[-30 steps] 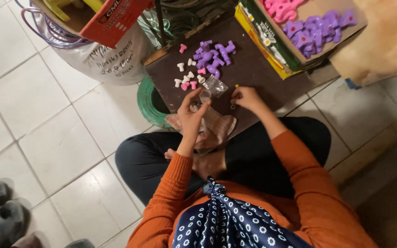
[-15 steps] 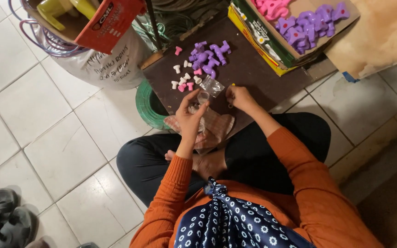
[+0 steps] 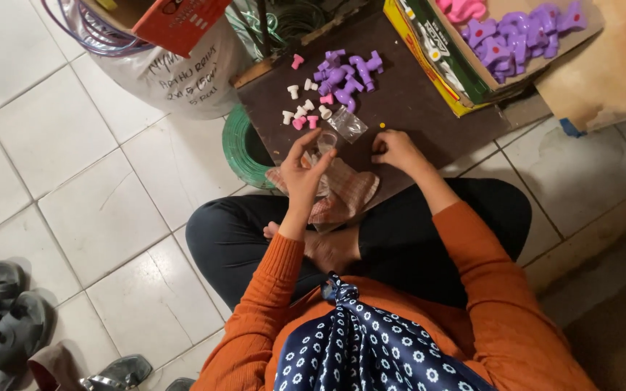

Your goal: Sorting small purple and pink plastic components and placing them into small plastic bags while sitting on the floor.

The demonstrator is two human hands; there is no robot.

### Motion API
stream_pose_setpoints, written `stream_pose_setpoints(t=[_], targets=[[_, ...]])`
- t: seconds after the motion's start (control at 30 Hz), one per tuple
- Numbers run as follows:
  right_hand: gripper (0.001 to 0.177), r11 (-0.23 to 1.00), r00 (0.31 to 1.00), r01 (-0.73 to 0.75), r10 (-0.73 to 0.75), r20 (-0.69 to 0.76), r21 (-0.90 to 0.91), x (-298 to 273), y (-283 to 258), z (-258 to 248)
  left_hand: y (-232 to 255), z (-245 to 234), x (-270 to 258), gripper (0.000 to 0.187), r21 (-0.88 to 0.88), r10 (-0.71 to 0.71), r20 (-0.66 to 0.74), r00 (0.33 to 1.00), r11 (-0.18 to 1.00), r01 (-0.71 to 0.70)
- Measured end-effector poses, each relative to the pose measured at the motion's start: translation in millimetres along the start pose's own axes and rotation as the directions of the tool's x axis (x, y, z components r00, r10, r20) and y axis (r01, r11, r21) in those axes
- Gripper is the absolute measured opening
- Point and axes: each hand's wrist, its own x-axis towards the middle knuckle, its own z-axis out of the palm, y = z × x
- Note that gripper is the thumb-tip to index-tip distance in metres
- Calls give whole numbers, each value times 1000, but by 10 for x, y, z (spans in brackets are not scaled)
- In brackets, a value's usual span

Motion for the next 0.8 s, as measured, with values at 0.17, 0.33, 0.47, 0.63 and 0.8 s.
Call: stream_pose_setpoints(t=[0.17,0.33,0.47,0.63,0.8], targets=[[27,999,1000,15,-14,16,-49,37,12,61,-43,-25,-59,43,37,24,17,1000,999,-25],[26,995,999,43,-41,24,-85,5,-35,41,-50,2,-208,44,55,6,52,999,998,-9],[27,992,998,57,-55,17,-112,-49,-113,1,-47,49,-280,43,45,-7,106,994,999,2],[25,995,998,50,-48,27,-88,-63,-123,-5,-12,82,-302,42,30,-11,128,992,1000,7],[20,994,995,92,-89,55,-56,-134,-228,-66,-28,96,-299,42,21,-8,133,991,1000,5]])
